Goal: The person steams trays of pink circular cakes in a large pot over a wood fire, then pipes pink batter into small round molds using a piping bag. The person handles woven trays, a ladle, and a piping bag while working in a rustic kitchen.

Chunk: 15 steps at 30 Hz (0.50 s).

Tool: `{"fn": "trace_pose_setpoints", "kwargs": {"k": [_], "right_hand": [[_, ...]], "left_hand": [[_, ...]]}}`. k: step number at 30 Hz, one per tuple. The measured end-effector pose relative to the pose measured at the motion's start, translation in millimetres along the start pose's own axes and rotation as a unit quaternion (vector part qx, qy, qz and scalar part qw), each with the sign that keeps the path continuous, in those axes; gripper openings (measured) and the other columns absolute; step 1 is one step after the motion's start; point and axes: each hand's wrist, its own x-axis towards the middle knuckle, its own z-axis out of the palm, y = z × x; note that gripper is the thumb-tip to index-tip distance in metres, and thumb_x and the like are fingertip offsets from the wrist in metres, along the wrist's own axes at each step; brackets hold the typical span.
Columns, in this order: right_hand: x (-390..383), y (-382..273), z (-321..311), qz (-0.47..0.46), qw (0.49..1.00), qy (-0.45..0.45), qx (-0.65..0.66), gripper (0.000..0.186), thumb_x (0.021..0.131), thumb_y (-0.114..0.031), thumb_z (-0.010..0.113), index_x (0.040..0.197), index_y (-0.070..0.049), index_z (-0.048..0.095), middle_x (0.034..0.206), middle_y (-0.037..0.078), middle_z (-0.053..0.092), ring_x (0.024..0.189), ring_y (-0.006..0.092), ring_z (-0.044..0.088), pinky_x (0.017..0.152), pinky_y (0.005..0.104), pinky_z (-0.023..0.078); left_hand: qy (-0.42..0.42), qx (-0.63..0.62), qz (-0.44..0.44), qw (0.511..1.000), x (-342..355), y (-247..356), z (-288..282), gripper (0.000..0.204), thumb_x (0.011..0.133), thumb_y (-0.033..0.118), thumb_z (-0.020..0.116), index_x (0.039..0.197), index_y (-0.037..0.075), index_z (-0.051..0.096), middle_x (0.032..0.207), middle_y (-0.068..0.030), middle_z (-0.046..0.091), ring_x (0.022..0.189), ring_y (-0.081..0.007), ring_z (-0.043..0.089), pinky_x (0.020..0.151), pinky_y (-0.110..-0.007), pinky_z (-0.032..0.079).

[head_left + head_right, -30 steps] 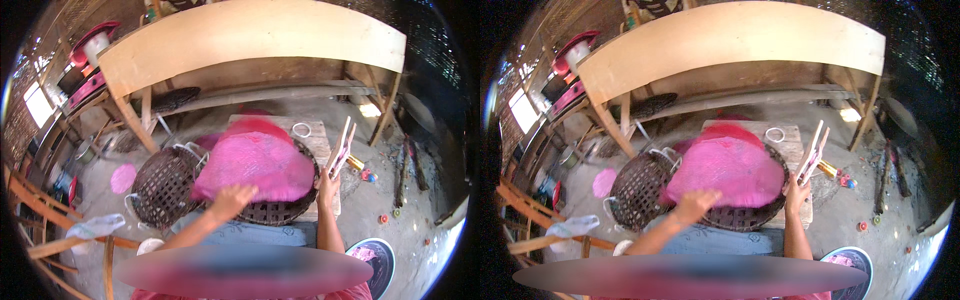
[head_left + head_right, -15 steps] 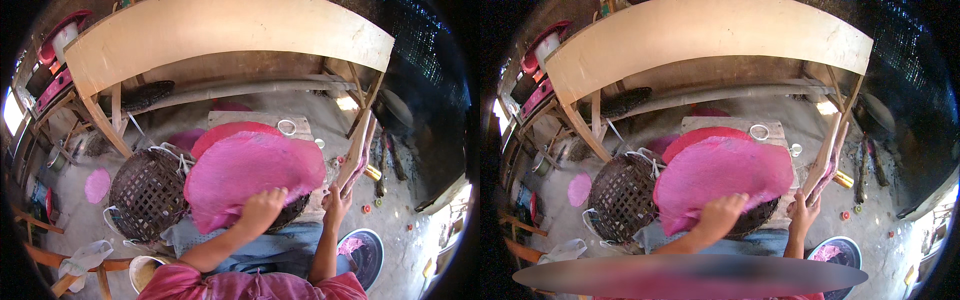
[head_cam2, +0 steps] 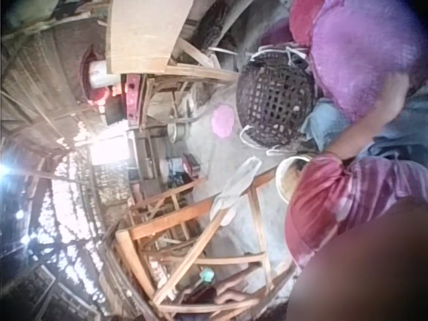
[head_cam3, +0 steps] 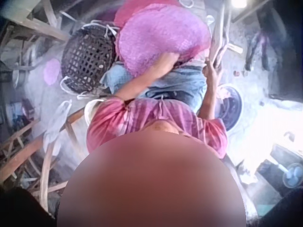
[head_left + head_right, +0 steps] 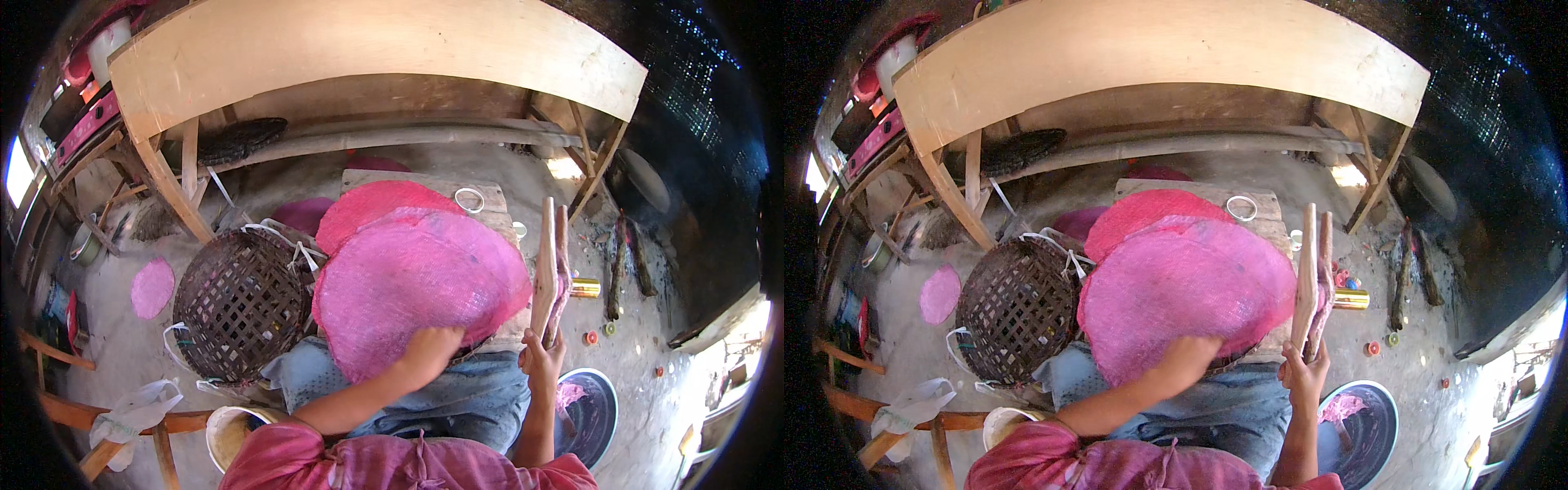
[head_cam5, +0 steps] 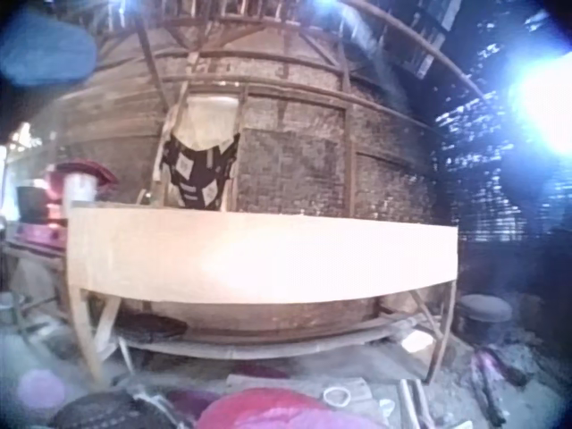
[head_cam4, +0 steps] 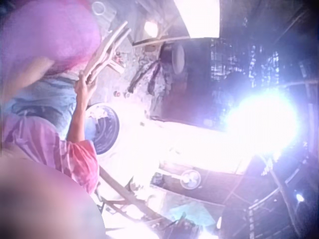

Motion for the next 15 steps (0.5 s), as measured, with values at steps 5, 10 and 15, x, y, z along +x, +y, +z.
{"fn": "trace_pose_setpoints", "kwargs": {"k": [5,10,15], "right_hand": [[33.2,13.4,-18.5,-0.084,0.974,0.051,-0.203,0.032,0.077,-0.017,0.071,0.093,0.003,0.052,0.066,0.012,0.059,0.044,0.0194,0.055,0.039,0.0312,0.043],[87.3,63.7,-31.0,-0.058,0.824,0.101,-0.554,0.041,0.073,-0.030,0.071,0.091,0.002,0.053,0.083,0.027,0.063,0.079,0.0446,0.062,0.071,0.0493,0.049],[126.9,96.6,-16.0,-0.065,0.829,0.052,-0.553,0.043,0.077,-0.033,0.063,0.098,0.001,0.051,0.088,0.028,0.063,0.084,0.0440,0.061,0.075,0.0492,0.049]], "left_hand": [[0.166,-0.269,-0.051,0.947,-5.0,-66.7,-35.7,0.035,0.078,0.020,0.068,0.103,-0.003,0.060,0.079,-0.0176,0.067,0.069,-0.0225,0.066,0.065,-0.036,0.051],[0.258,-0.598,-0.086,0.754,-19.0,-88.4,-66.7,0.038,0.078,0.003,0.069,0.115,0.003,0.058,0.105,-0.0066,0.064,0.092,-0.0182,0.062,0.083,-0.033,0.049],[0.294,-0.633,-0.071,0.713,-21.0,-83.9,-86.5,0.039,0.078,0.002,0.069,0.115,0.003,0.057,0.110,-0.0064,0.062,0.099,-0.0163,0.058,0.089,-0.031,0.045]]}}
